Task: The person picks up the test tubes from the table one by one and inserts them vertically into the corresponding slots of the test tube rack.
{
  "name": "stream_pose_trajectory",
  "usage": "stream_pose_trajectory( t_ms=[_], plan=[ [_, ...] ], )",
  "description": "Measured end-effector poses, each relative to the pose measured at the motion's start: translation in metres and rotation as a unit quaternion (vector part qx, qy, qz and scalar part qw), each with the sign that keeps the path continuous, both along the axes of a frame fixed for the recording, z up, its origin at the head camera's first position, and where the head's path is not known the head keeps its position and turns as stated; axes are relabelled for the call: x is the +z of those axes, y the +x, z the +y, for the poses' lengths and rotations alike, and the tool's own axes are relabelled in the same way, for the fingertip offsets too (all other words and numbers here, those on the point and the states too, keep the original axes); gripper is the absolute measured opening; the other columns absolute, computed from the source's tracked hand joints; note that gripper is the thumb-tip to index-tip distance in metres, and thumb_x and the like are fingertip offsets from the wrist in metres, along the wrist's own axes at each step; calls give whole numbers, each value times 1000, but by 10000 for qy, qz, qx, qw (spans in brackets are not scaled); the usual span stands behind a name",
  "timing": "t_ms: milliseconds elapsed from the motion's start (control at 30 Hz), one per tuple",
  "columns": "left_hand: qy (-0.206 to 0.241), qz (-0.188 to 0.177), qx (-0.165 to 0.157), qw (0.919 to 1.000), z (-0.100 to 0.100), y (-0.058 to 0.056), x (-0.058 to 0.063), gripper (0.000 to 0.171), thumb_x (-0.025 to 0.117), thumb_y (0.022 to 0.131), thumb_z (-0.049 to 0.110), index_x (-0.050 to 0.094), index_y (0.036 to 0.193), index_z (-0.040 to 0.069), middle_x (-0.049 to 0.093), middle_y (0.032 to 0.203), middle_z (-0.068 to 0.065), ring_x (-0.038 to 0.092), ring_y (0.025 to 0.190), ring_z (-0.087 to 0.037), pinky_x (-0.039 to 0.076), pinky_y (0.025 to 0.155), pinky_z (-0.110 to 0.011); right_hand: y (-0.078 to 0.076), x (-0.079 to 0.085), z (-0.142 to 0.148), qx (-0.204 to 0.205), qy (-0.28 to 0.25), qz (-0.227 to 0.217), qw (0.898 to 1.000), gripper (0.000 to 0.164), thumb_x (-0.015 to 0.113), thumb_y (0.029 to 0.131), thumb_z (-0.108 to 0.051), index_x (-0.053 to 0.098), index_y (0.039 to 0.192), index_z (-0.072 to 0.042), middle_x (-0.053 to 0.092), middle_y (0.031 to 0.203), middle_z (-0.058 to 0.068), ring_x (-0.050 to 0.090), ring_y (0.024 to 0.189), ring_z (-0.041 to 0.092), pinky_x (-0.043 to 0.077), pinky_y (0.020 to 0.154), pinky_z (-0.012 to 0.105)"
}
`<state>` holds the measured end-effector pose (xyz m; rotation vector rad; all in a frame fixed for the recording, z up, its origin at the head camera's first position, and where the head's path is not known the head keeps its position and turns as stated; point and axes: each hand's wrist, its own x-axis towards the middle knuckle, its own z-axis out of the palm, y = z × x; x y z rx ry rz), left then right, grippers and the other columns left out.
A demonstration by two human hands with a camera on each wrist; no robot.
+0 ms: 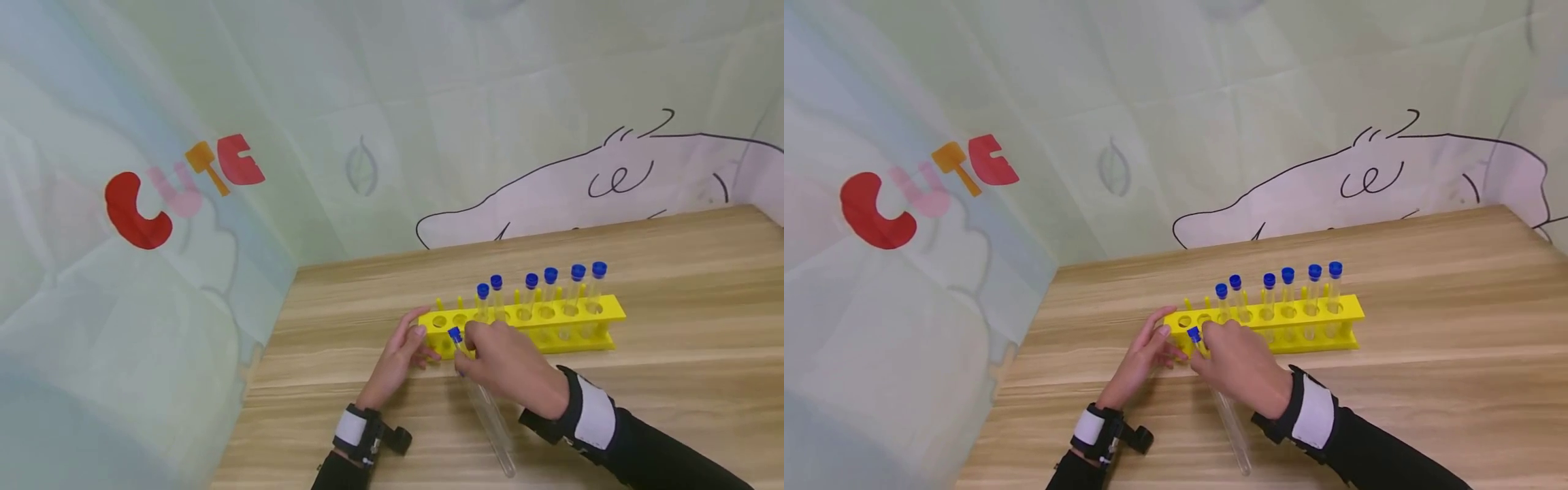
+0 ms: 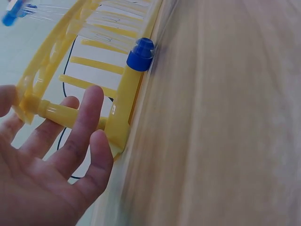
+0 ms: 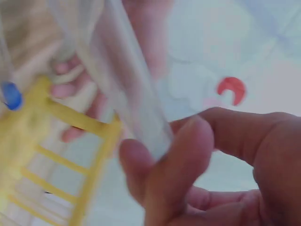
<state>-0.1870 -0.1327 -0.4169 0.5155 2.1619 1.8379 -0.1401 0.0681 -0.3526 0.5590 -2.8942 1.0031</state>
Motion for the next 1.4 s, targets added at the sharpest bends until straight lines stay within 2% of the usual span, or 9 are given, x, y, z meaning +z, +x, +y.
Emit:
stream_pose_trajectory(
  t_ms=[167,333,500,667,900,1067,1167,1300,1400],
  plan=[
    [11,94,87,9999,-1,-6,-14,39,34,99,34,33,137,27,60,106,-18,58,85,-36,48,69,-45,4,25,3,-120,-605,1084,9922,15,64,82,-23,57,81,-9,51,55,-5,42,42,5,39,37,22],
    [-3,84,62,9999,-1,-1,-4,38,32,100,31,32,138,26,58,107,-22,58,87,-37,46,73,-52,-3,42,2,39,-1383,2431,9601,13,62,84,-17,56,87,-6,57,62,-3,46,51,1,45,45,20],
    [-129,95,-80,9998,1,8,12,41,29,101,29,28,140,19,55,108,-29,56,90,-40,42,77,-61,-12,49,-1,-7,-1597,2899,9437,13,62,85,-15,56,86,-3,60,64,1,50,53,0,48,48,20],
    [-162,113,-144,9997,2,9,14,43,29,101,29,26,141,16,54,109,-30,56,90,-40,42,78,-62,-20,44,-6,-185,-1448,3132,9384,13,61,84,-12,55,87,0,61,63,4,51,52,4,49,47,21],
    [-121,59,-76,9999,0,10,14,43,30,101,29,26,141,16,54,108,-31,55,91,-42,42,78,-61,-25,38,-8,-347,-1302,2931,9465,17,59,87,-14,54,92,2,63,64,6,52,50,3,47,44,18],
    [-87,66,-45,9999,0,10,13,42,31,100,30,28,140,17,55,105,-32,55,89,-42,42,77,-62,-27,34,-6,-214,-1322,2677,9542,17,59,87,-14,54,92,2,64,66,7,54,52,4,49,46,20],
    [-97,85,-15,9999,0,9,12,42,31,100,30,29,140,18,55,104,-33,55,89,-42,43,76,-60,-27,27,-7,-173,-1177,2240,9673,18,59,87,-14,55,91,3,63,65,8,54,50,5,49,46,20],
    [-114,90,-30,9999,0,9,11,42,31,100,30,29,140,18,55,104,-32,56,89,-41,44,75,-60,-27,15,-9,-140,-1061,1331,9853,18,59,87,-13,55,92,4,62,65,8,53,48,1,48,44,18],
    [-103,88,-47,9999,0,8,11,42,31,100,30,29,140,18,55,105,-32,55,89,-41,43,76,-61,-28,7,-9,-147,-1087,754,9911,18,58,87,-12,54,92,5,63,67,10,53,49,-1,47,43,17]
  ],
)
